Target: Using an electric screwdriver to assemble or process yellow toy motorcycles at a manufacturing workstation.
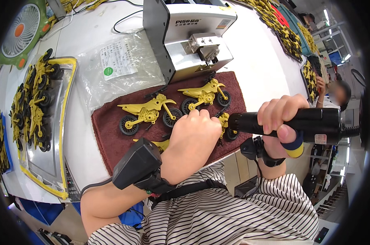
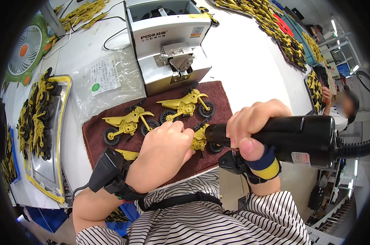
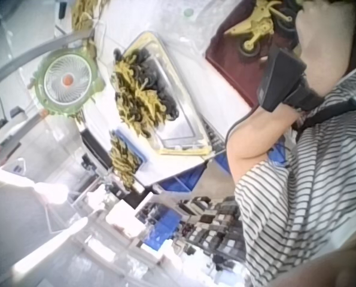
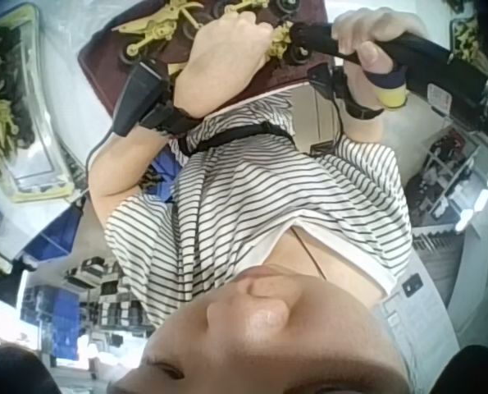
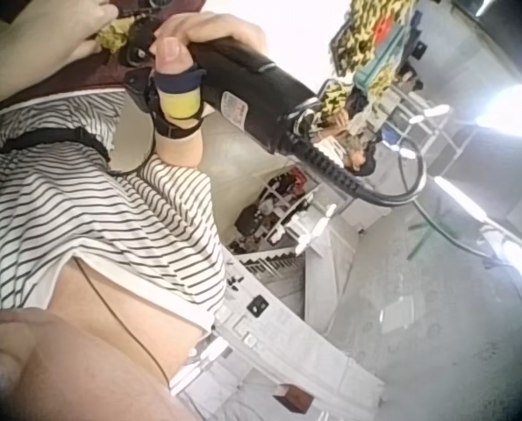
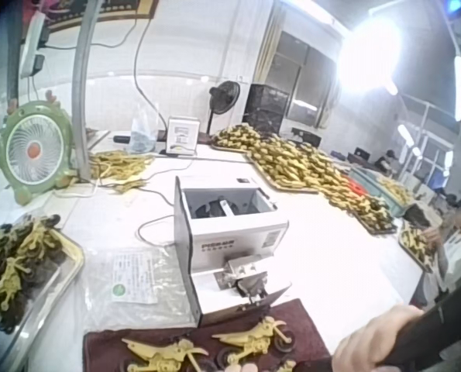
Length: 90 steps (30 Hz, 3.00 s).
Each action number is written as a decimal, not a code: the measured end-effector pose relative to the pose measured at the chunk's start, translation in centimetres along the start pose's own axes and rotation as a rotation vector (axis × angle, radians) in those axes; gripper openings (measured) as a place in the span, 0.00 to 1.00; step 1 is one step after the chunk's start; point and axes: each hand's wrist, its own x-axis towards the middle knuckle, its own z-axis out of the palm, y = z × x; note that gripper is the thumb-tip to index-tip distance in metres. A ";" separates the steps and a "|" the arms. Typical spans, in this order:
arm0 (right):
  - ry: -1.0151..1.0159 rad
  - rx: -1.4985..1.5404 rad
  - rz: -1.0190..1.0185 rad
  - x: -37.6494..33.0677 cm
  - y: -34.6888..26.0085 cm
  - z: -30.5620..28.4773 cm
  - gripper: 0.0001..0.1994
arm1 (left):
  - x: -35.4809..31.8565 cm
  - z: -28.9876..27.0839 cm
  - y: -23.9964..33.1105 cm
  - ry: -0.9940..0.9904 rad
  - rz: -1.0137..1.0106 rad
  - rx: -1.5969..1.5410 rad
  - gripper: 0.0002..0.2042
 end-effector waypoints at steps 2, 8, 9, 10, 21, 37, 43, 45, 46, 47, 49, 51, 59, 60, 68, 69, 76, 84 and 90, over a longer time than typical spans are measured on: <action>-0.027 -0.006 0.007 0.1 0.2 -0.1 0.15 | 0.0 -0.1 -0.1 0.008 -0.001 -0.001 0.10; -0.155 0.029 -0.153 2.6 -3.0 -0.9 0.12 | 0.3 0.0 0.1 0.015 0.029 0.006 0.11; -0.238 0.061 -0.202 3.4 -3.6 -2.0 0.12 | 0.4 0.0 0.4 0.013 0.035 0.009 0.11; -0.107 0.127 -0.179 4.1 -4.0 -0.8 0.10 | 0.3 0.0 0.3 0.006 0.028 0.017 0.11; 0.161 -0.080 -0.391 10.3 0.9 5.1 0.09 | -0.1 0.2 -0.3 0.022 0.047 -0.011 0.11; -0.114 0.034 -0.069 -0.7 -3.3 -2.1 0.13 | -0.3 -0.1 -0.2 0.002 -0.024 0.056 0.10; 0.013 0.008 -0.032 -2.5 -2.5 -3.0 0.13 | 0.3 0.5 -0.2 0.000 -0.001 0.029 0.11; 0.021 0.013 -0.021 -2.7 -2.0 -2.9 0.13 | 0.1 0.3 -0.2 0.009 0.004 0.036 0.11; 0.032 0.009 -0.011 -2.7 -2.0 -2.9 0.13 | 0.1 0.2 -0.1 0.020 0.017 0.036 0.11; 0.034 0.015 -0.008 -2.6 -2.2 -2.9 0.13 | 0.2 0.1 0.0 0.022 0.019 0.035 0.11; 0.023 0.016 -0.009 -2.6 -2.0 -2.8 0.13 | 0.1 0.1 0.0 0.010 0.006 0.049 0.11; 0.014 0.012 -0.011 -2.5 -1.8 -2.7 0.14 | 0.0 0.1 0.0 0.008 0.003 0.046 0.11; -0.036 -0.036 -0.010 -2.6 -1.5 -2.1 0.13 | 0.1 0.2 0.0 0.010 0.010 0.049 0.11; -0.035 -0.038 -0.010 -2.7 -1.5 -2.1 0.13 | 0.1 0.3 0.0 0.012 0.012 0.047 0.11; -0.212 0.182 -0.125 -0.5 -4.6 -4.3 0.11 | 0.1 0.4 0.1 0.036 0.009 0.053 0.10; -0.177 0.160 -0.175 0.0 -5.9 -4.3 0.11 | 0.2 0.3 0.1 0.031 0.010 0.055 0.11; -0.192 0.207 -0.139 6.4 -3.9 -2.3 0.09 | -0.7 0.4 3.2 0.035 -0.074 0.455 0.05; 0.146 0.098 -0.240 10.5 -0.4 3.4 0.07 | -3.6 4.1 7.4 0.232 0.126 0.154 0.18; 0.005 0.089 -0.249 10.2 1.1 2.9 0.09 | -2.4 7.1 7.1 0.261 -0.060 0.194 0.21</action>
